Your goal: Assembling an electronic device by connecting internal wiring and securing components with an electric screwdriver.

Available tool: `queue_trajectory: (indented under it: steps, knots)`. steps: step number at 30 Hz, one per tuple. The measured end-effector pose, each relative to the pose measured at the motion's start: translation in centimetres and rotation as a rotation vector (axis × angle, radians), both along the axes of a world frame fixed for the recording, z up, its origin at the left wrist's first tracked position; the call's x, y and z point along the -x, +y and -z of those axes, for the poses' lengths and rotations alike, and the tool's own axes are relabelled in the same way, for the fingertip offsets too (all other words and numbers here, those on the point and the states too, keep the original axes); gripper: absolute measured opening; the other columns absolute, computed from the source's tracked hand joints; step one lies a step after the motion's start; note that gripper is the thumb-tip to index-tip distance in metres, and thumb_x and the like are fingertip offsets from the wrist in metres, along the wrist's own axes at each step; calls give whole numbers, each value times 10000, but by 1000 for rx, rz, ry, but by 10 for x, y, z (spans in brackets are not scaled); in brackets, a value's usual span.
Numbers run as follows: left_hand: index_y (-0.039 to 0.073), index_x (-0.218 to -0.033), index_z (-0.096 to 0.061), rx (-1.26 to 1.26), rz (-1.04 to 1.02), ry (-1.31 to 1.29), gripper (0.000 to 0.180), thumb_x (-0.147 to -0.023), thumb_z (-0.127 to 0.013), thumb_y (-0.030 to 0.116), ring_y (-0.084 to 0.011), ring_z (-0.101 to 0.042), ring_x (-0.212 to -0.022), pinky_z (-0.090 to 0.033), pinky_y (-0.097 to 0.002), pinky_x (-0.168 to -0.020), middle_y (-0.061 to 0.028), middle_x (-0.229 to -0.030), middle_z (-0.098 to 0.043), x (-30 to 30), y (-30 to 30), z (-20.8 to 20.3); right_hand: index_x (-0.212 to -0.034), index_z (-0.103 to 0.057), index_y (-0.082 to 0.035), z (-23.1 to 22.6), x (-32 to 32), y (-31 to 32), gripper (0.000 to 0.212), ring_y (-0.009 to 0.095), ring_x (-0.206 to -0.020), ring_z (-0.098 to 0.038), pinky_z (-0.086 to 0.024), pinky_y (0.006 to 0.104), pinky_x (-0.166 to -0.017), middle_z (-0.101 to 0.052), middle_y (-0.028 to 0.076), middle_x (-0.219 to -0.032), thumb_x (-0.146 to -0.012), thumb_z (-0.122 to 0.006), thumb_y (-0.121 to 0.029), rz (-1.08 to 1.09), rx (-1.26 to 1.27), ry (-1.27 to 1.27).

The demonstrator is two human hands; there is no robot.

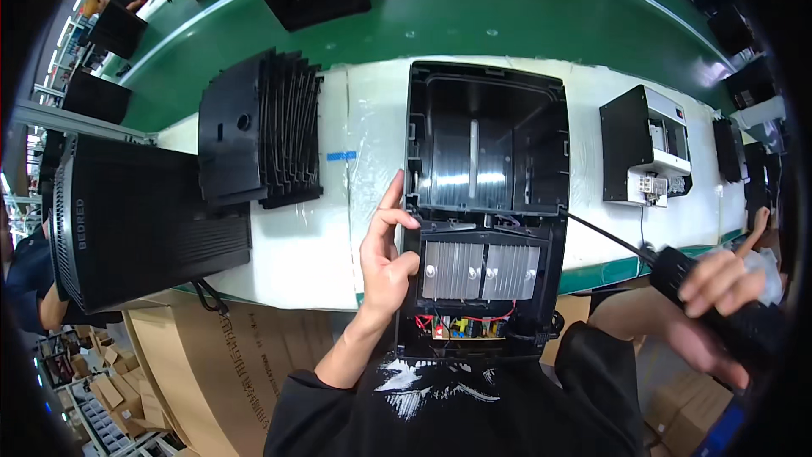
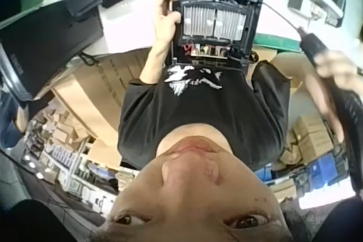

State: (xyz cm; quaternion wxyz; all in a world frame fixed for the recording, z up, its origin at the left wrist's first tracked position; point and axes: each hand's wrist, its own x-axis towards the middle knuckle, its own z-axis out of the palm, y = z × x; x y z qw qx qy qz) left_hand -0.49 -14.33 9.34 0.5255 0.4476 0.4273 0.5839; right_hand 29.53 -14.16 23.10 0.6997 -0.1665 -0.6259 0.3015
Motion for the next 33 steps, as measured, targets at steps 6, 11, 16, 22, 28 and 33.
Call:
queue_trajectory:
  steps: [6,11,16,22,28,33]
  knots:
    - [45,-859,-481,12,31,-16,386,-526,-399,-130,-338,-151,-1366,-94,-394,-1096,-240,-1424,-254,-10,10,-2,-852,-413,-52,-4,-28,-25,590,119,-553,-423,-353,194,-544,-416,13,-608,-702,-622,-584,37,-11,194]
    - [40,-930,-510,-72,108,19,364,-594,-443,-81,-304,-282,-1311,-182,-389,-1076,-193,-1372,-344,-28,34,7,-1292,-338,-11,-2,-12,-19,655,121,-523,-385,-352,225,-468,-390,81,-776,-840,-530,-446,365,-145,271]
    - [51,-1127,-510,189,62,-34,379,-778,-504,199,-205,-433,-1151,-345,-359,-949,-103,-1196,-493,-5,131,13,-1336,-266,-18,2,-20,-25,587,109,-494,-388,-345,195,-400,-386,88,-763,-918,-410,-404,230,-24,292]
    - [-28,-1110,-475,379,-504,214,479,-686,-573,174,-267,-493,-1063,-399,-377,-896,-176,-1126,-507,61,342,7,-1381,-179,-29,8,-55,-40,532,101,-480,-318,-316,219,-383,-334,66,-767,-955,-344,-300,59,214,444]
    - [-48,-1179,-396,621,-1057,559,625,-664,-632,217,-365,-466,-1122,-382,-400,-971,-237,-1214,-455,140,409,-4,-1339,-214,19,14,-63,-70,535,102,-473,-323,-317,201,-385,-333,61,-738,-926,-408,-262,210,72,470]
    - [109,-1140,-571,208,-902,743,550,-625,-696,255,-278,-579,-1014,-444,-370,-895,-106,-1083,-618,200,443,12,-1332,-339,-32,1,-48,-69,568,191,-548,-412,-386,286,-489,-446,130,-801,-896,-458,-375,107,-74,472]
